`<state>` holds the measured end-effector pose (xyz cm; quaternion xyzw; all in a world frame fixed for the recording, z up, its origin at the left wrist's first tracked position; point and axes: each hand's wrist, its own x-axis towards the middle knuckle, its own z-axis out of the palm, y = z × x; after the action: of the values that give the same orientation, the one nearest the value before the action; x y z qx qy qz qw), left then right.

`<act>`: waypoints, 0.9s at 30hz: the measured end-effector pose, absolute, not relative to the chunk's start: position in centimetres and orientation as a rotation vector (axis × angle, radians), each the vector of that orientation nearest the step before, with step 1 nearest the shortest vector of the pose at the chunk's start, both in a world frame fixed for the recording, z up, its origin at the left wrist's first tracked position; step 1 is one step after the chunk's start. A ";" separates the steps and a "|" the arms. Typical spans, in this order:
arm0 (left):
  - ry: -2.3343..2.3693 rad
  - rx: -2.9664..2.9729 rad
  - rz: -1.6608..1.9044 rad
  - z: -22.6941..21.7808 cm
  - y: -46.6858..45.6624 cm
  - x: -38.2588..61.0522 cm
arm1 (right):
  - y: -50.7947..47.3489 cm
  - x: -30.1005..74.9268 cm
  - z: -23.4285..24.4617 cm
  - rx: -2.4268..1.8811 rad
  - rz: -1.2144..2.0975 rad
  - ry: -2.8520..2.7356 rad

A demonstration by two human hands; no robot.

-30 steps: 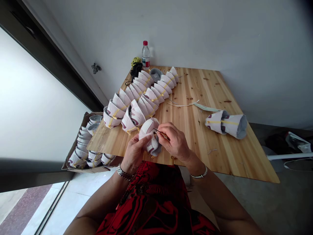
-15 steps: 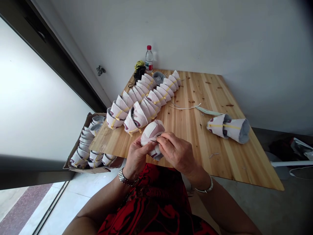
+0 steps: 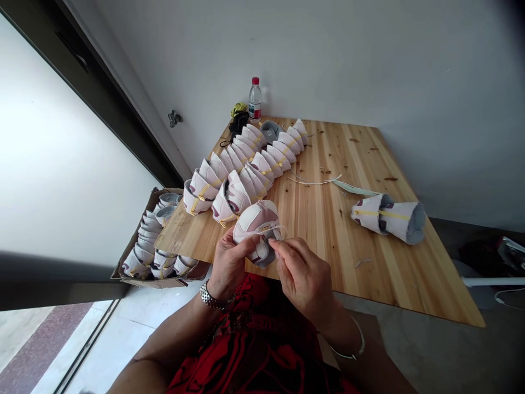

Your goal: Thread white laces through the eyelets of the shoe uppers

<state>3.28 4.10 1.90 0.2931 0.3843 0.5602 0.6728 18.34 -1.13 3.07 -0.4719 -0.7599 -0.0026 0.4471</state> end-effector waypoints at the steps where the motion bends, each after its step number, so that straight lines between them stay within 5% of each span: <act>1: 0.859 0.667 1.264 1.9 4.1 3.3 | -1.2 18.2 3.1 -1.171 -0.028 -1.881; 15: 0.922 0.812 1.268 1.9 3.2 2.8 | -1.3 17.3 3.6 -1.238 -0.017 -1.919; 27: 0.952 1.942 1.249 2.0 4.2 1.4 | 1.0 19.4 3.5 -1.208 0.450 -1.858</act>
<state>1.35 4.20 1.95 0.7376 0.3617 0.4744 0.3164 19.40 1.05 3.52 -0.4833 -0.7433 0.1800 0.4261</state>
